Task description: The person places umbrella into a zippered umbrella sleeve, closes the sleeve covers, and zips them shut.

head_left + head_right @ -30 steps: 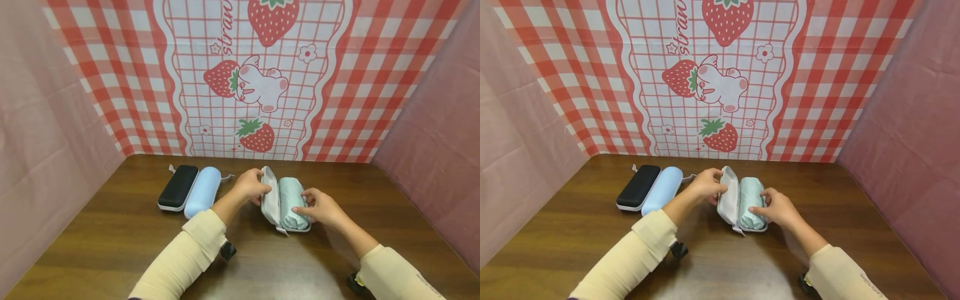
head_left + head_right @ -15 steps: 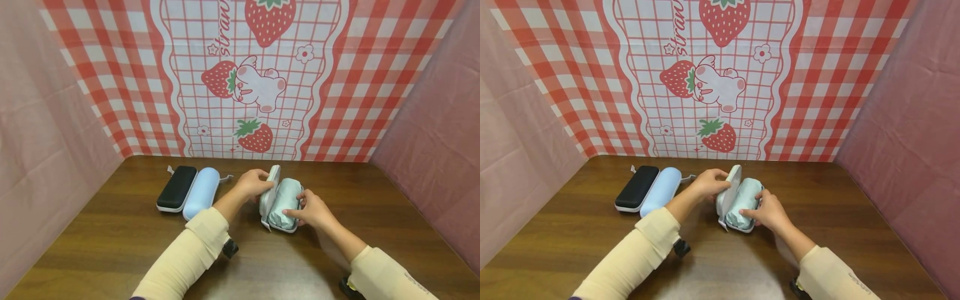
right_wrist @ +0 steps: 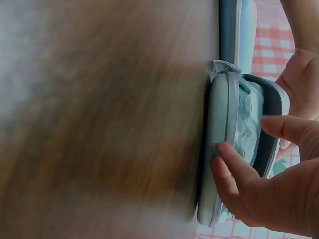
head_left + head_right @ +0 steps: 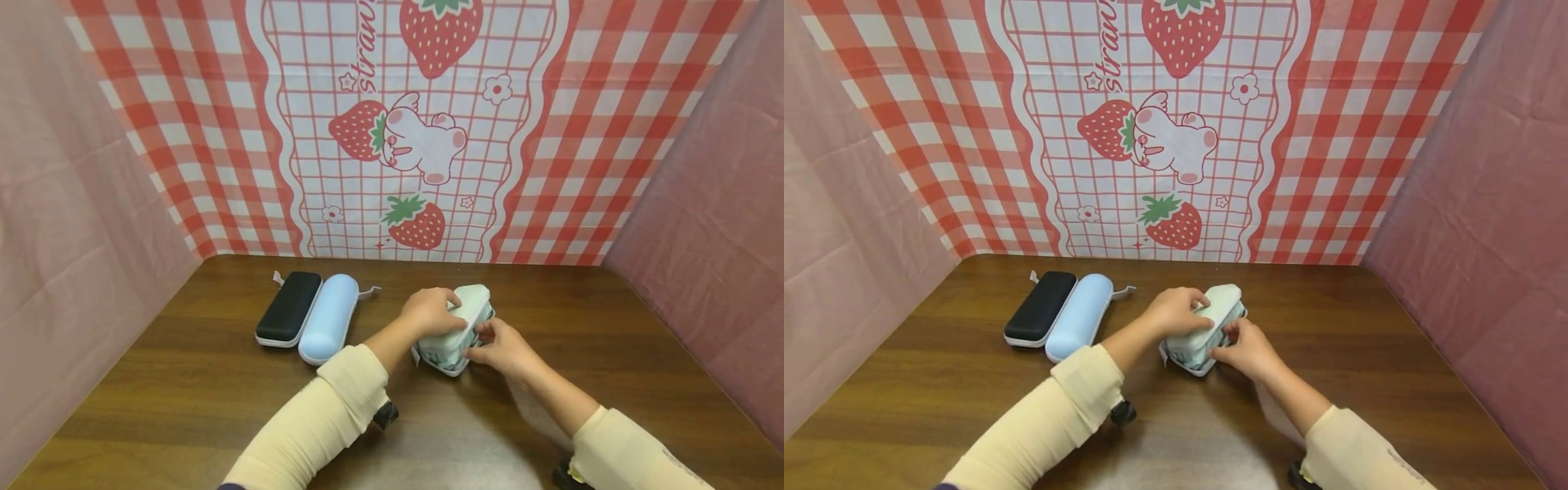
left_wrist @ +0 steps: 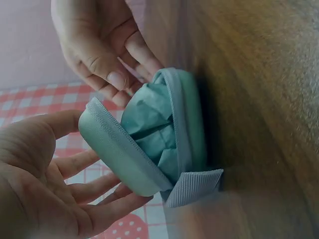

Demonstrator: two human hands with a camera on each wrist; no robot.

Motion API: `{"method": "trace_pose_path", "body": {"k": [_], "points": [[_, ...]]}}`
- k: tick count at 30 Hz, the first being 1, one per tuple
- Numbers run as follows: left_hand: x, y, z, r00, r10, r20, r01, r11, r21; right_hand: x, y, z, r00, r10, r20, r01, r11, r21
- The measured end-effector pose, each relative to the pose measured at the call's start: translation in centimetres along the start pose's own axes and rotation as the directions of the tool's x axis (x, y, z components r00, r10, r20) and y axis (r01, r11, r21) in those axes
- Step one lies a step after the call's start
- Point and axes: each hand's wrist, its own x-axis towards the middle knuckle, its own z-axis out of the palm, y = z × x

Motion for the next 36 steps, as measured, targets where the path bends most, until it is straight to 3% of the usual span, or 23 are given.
{"method": "trace_pose_path", "body": {"k": [4,6,11,19,25,29,33,36], "points": [[0.1,0.5,0.6,1.000,-0.009,0.012,0.008,0.996,0.093,-0.2,0.2,-0.2,0.998,0.060,0.037,-0.067,0.967,0.245],[0.0,0.8,0.8,1.000,-0.012,0.010,0.010,0.992,0.122,-0.1,0.3,-0.4,0.997,0.068,0.039,-0.077,0.955,0.288],[-0.2,1.1,1.2,1.000,-0.010,0.000,0.009,0.985,0.173,0.4,0.3,-1.2,0.993,0.104,0.060,-0.119,0.924,0.362],[-0.4,1.5,1.6,1.000,-0.018,0.001,0.017,0.974,0.225,0.8,0.2,-1.3,0.976,0.188,0.109,-0.217,0.844,0.490],[-0.9,2.2,2.8,0.998,0.044,-0.048,-0.024,0.931,0.365,1.0,0.2,-0.8,0.981,0.174,0.086,-0.194,0.848,0.494],[-1.3,2.5,3.5,0.994,0.080,-0.073,-0.043,0.910,0.412,1.1,0.2,-0.7,0.976,0.203,0.081,-0.216,0.836,0.505],[-1.0,1.6,2.8,0.995,0.101,-0.027,-0.085,0.930,0.357,1.7,0.2,-0.6,0.967,0.230,0.107,-0.252,0.821,0.512],[-0.3,0.5,1.5,0.992,0.125,0.031,-0.128,0.980,0.152,1.8,0.4,-1.1,0.960,0.249,0.124,-0.277,0.808,0.520]]}}
